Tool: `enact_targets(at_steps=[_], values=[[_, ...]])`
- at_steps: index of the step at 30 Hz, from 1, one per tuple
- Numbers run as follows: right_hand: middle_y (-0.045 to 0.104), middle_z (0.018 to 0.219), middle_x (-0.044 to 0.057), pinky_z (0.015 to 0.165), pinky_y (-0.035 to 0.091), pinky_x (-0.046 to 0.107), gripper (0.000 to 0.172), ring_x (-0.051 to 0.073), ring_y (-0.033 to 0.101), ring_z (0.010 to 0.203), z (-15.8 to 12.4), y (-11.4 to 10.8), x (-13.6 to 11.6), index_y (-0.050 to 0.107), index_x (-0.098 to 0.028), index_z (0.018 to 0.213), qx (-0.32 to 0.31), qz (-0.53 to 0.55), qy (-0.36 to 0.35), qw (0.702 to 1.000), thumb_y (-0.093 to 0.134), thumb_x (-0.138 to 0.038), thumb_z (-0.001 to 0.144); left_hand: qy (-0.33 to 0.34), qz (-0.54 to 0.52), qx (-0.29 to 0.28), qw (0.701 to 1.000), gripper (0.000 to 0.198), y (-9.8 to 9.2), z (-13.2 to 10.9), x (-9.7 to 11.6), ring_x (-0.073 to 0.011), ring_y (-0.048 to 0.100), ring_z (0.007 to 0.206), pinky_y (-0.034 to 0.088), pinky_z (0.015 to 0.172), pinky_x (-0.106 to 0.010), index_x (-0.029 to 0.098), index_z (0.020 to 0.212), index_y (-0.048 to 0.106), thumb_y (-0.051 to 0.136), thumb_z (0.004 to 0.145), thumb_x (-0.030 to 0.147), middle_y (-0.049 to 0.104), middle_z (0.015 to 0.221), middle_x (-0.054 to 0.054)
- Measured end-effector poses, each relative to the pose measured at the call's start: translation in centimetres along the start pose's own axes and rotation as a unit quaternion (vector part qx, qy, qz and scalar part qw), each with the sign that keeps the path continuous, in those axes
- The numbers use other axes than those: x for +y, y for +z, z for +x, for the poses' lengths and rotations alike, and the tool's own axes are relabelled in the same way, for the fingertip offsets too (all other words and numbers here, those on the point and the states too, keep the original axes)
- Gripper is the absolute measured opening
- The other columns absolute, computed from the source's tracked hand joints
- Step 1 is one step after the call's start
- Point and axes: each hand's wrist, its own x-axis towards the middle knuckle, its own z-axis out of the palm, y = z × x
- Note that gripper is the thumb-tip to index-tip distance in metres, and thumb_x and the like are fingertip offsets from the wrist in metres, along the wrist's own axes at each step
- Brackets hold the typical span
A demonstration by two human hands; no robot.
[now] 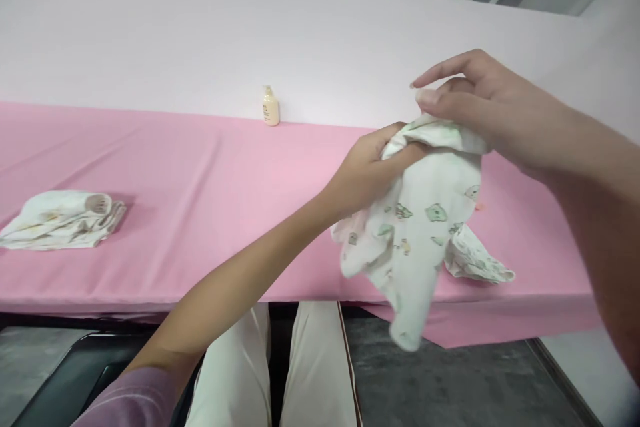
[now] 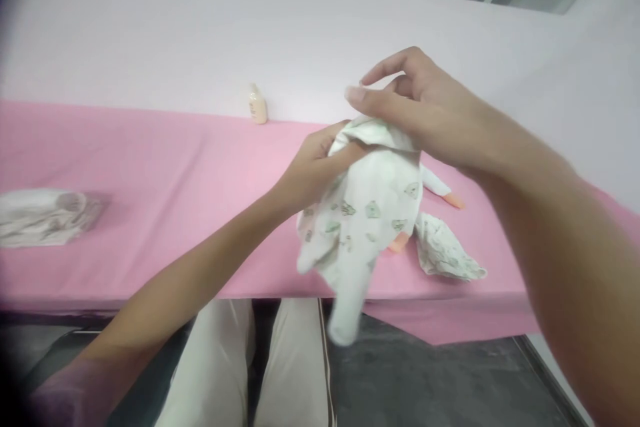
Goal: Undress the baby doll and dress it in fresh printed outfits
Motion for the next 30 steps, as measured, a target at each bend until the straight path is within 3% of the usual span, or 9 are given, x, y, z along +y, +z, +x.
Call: enact_targets(at_steps=[4,8,11,14,18,22,25,27,30], values=[[0.060,0.148,0.012,0.101,0.056,0.041,0.079,0.031,0.062,0.134,-2.3,6.3,-2.7,0.053,-0.026,0.155,0.074,0.033,-0.043,0.996,0.082,-0.067,0.094,-0.040,-0.028,0.074,0.996,0.035,-4.1,-2.7,0.4,-0.0276,0.076,0.105,0.064,0.089,-0.041,0.020,0.114,0.071,0.064,0.109,0.054,0.079,0.105,-0.007],[0.065,0.129,0.012,0.092,0.060,0.045,0.067,0.030,0.066,0.115,-5.4,12.4,-5.2,0.059,-0.028,0.137,0.173,0.098,-0.016,0.980,0.086,-0.067,0.090,-0.084,-0.033,0.144,0.985,0.040,-8.0,-4.8,0.3,-0.0283,0.077,0.099,0.065,0.084,-0.043,0.022,0.124,0.070,0.067,0.106,0.058,0.079,0.105,-0.008],[0.069,0.106,0.007,0.085,0.059,0.040,0.050,0.026,0.067,0.097,-5.1,15.9,-7.0,0.065,-0.027,0.113,0.074,0.200,0.013,0.977,0.072,-0.074,0.098,-0.066,-0.001,0.153,0.986,0.039,-10.4,-6.5,0.3,-0.0279,0.078,0.100,0.066,0.085,-0.043,0.024,0.129,0.069,0.069,0.105,0.055,0.079,0.108,-0.007],[0.072,0.104,0.007,0.087,0.059,0.038,0.053,0.025,0.068,0.098,-3.2,18.0,-8.0,0.067,-0.025,0.103,-0.047,0.290,0.023,0.956,0.060,-0.078,0.103,-0.033,0.042,0.093,0.994,0.046,-12.1,-8.0,0.5,-0.0273,0.078,0.108,0.066,0.091,-0.043,0.025,0.140,0.066,0.075,0.102,0.049,0.079,0.119,-0.008],[0.074,0.099,0.006,0.086,0.060,0.038,0.055,0.025,0.070,0.096,-0.9,19.0,-7.7,0.070,-0.026,0.103,-0.083,0.318,0.029,0.944,0.061,-0.080,0.102,-0.006,0.090,0.055,0.994,0.080,-14.4,-9.0,0.6,-0.0265,0.076,0.118,0.065,0.096,-0.039,0.027,0.157,0.052,0.092,0.088,0.041,0.074,0.137,-0.012],[0.076,0.097,0.006,0.096,0.059,0.044,0.056,0.028,0.073,0.099,0.6,18.3,-7.1,0.075,-0.025,0.098,-0.181,0.318,-0.021,0.930,0.069,-0.081,0.098,-0.055,0.092,0.030,0.994,0.077,-17.6,-9.2,0.5,-0.0221,0.078,0.092,0.062,0.079,-0.034,0.027,0.154,0.052,0.090,0.090,0.048,0.078,0.112,-0.006],[0.078,0.100,0.007,0.103,0.057,0.047,0.053,0.032,0.073,0.108,2.0,17.0,-6.0,0.079,-0.025,0.094,-0.230,0.291,-0.062,0.927,0.085,-0.077,0.086,-0.031,0.185,0.088,0.978,0.043,-20.4,-9.4,1.0,-0.0200,0.073,0.088,0.057,0.078,-0.031,0.022,0.121,0.071,0.080,0.097,0.057,0.075,0.100,-0.004],[0.077,0.098,0.006,0.101,0.057,0.046,0.051,0.032,0.072,0.109,2.7,15.9,-4.9,0.078,-0.025,0.093,-0.233,0.271,-0.059,0.932,0.090,-0.073,0.081,0.001,0.255,0.144,0.956,0.042,-22.0,-9.7,1.8,-0.0196,0.068,0.088,0.055,0.079,-0.031,0.020,0.100,0.072,0.069,0.103,0.062,0.072,0.094,-0.004],[0.067,0.080,-0.001,0.079,0.056,0.036,0.047,0.021,0.065,0.080,3.1,14.2,-3.6,0.066,-0.028,0.090,-0.221,0.295,-0.024,0.929,0.091,-0.068,0.085,0.027,0.321,0.210,0.923,0.047,-23.4,-10.7,3.6,-0.0198,0.064,0.087,0.053,0.076,-0.031,0.021,0.091,0.066,0.059,0.109,0.064,0.066,0.086,-0.004]])
